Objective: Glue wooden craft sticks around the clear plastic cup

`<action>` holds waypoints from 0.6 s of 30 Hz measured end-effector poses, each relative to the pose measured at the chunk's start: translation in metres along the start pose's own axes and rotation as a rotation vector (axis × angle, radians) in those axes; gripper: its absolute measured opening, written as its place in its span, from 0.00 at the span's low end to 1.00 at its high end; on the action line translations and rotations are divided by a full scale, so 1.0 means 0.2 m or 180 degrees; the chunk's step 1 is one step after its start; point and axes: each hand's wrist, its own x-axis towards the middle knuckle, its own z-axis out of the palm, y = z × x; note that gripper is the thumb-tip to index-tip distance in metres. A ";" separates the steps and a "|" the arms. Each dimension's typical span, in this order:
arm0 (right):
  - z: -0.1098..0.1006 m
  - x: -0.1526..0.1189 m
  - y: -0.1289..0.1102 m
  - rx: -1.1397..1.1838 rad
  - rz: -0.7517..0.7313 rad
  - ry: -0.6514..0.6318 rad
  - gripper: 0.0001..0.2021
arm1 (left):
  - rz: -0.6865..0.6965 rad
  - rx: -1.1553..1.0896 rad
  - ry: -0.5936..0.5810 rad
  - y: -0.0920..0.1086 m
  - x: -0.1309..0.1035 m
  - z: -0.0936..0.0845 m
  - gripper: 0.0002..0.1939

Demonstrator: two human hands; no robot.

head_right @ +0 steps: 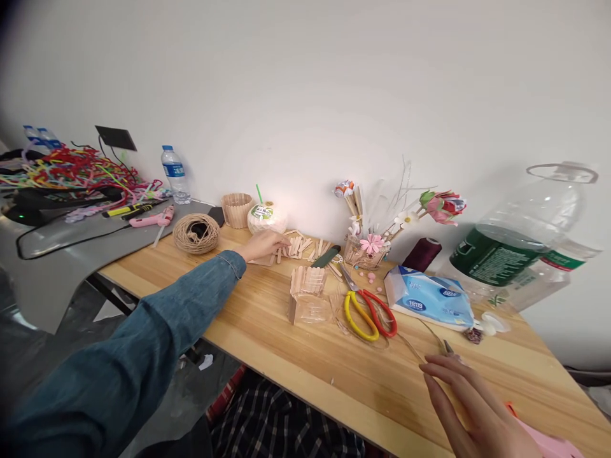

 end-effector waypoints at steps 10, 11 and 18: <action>0.02 0.01 -0.01 -0.0047 -0.0210 -0.0041 0.12 | 0.0664 0.0373 -0.0044 0.00 -0.03 0.04 0.12; 0.03 0.01 -0.01 -0.0049 -0.0239 -0.0032 0.14 | 0.0778 0.0407 -0.0061 0.01 -0.04 0.05 0.11; 0.05 0.03 -0.04 -0.0045 -0.0212 -0.0093 0.18 | 0.1224 0.0667 0.0173 0.11 -0.06 0.12 0.10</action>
